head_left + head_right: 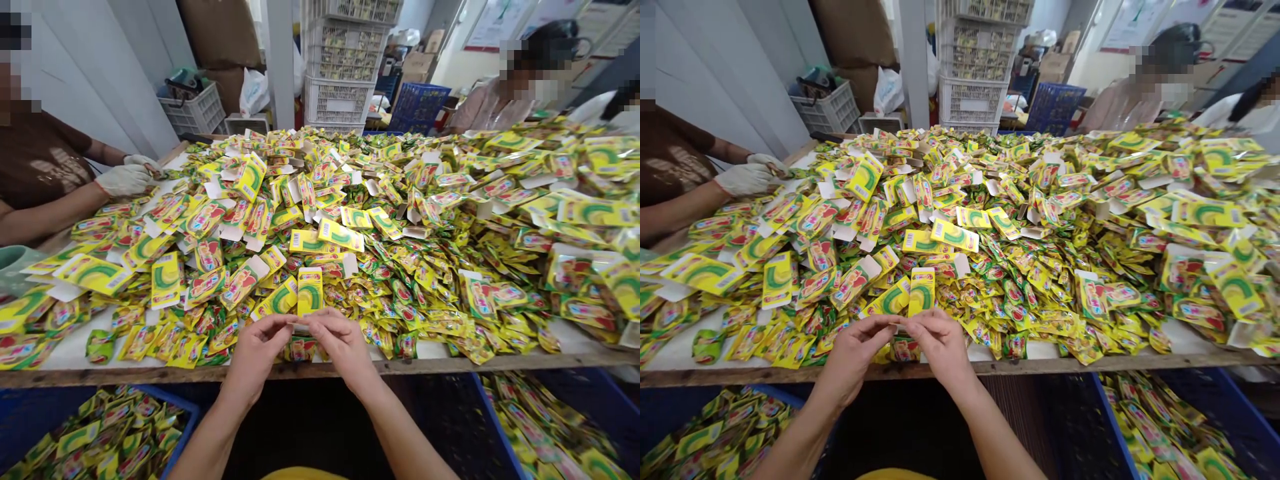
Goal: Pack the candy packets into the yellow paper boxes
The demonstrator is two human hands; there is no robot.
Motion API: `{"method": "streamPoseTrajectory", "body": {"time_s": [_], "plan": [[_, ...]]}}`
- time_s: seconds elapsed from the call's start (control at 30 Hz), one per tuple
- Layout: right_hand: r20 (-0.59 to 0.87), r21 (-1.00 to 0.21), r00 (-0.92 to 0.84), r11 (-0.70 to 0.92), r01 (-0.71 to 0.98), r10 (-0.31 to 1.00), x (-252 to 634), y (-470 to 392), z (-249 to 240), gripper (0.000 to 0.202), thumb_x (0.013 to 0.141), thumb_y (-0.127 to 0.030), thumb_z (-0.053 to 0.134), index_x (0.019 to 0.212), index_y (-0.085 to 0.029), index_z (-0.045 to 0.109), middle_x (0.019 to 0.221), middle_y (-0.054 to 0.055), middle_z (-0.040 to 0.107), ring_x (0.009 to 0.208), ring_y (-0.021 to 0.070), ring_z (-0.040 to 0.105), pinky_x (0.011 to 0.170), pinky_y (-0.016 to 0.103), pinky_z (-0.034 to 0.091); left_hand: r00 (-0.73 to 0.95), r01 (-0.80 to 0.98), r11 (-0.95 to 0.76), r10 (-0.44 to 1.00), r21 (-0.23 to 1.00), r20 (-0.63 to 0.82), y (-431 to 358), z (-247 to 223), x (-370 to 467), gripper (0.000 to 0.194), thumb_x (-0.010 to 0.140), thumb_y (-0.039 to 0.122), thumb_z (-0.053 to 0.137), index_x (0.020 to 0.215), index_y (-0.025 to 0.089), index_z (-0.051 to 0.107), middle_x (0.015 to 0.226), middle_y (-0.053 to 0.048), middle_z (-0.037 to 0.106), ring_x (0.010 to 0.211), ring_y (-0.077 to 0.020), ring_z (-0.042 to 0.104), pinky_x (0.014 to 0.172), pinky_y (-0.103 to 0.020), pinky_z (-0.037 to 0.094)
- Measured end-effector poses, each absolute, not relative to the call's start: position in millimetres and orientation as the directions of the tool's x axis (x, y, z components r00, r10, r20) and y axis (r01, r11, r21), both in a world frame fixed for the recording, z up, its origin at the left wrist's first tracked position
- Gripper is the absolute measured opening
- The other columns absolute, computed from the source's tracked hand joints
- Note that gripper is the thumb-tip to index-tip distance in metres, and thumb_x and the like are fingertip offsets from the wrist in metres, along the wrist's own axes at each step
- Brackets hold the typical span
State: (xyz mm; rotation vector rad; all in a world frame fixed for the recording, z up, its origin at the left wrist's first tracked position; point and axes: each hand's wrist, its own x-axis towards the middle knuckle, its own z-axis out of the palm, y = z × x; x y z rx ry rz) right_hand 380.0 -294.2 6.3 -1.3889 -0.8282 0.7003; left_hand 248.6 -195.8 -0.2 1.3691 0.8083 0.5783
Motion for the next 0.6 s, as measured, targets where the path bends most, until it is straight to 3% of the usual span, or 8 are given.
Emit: {"method": "streamPoseTrajectory", "body": {"time_s": [0.13, 0.27, 0.47, 0.6], "plan": [[0.025, -1.0, 0.59, 0.024, 0.009, 0.807, 381.5, -290.6, 4.0, 0.013, 0.074, -0.032, 0.073, 0.081, -0.023, 0.078, 0.078, 0.004, 0.071, 0.075, 0.0173, 0.064, 0.069, 0.029, 0.052, 0.625, 0.093, -0.015, 0.779, 0.996, -0.047, -196.6, -8.9, 246.5, 0.026, 0.075, 0.032, 0.071, 0.099, 0.02, 0.075, 0.102, -0.006, 0.076, 0.097, -0.0231, 0.068, 0.092, -0.036, 0.052], [0.026, -1.0, 0.67, 0.015, 0.021, 0.742, 379.8, -287.8, -3.3, 0.013, 0.065, -0.031, 0.08, 0.072, -0.021, 0.075, 0.071, 0.002, 0.069, 0.064, 0.0144, 0.061, 0.059, 0.025, 0.051, 0.615, 0.085, -0.173, 0.784, 0.981, 0.085, -195.1, -11.9, 250.1, 0.022, 0.079, 0.032, 0.068, 0.096, 0.02, 0.075, 0.097, -0.005, 0.076, 0.089, -0.0214, 0.07, 0.084, -0.033, 0.057], [0.212, -0.972, 0.575, 0.108, 0.209, 0.791, 375.7, -295.4, -7.1, 0.007, 0.074, -0.029, 0.076, 0.079, -0.025, 0.077, 0.082, 0.003, 0.07, 0.081, 0.0173, 0.065, 0.076, 0.031, 0.053, 0.654, 0.01, -0.523, 0.648, 0.852, 0.39, -185.2, -20.3, 244.7, 0.01, 0.083, 0.025, 0.066, 0.088, 0.022, 0.075, 0.09, -0.004, 0.075, 0.087, -0.0195, 0.069, 0.083, -0.033, 0.056], [0.299, -0.928, 0.512, 0.121, 0.352, 0.806, 370.2, -305.0, -8.7, 0.013, 0.083, -0.024, 0.066, 0.091, -0.028, 0.076, 0.091, 0.003, 0.066, 0.089, 0.0162, 0.064, 0.082, 0.03, 0.051, 0.709, -0.104, -0.64, 0.489, 0.761, 0.508, -182.8, -28.8, 234.4, 0.023, 0.08, 0.017, 0.069, 0.101, 0.026, 0.072, 0.102, -0.005, 0.072, 0.093, -0.0197, 0.068, 0.084, -0.034, 0.056]]}}
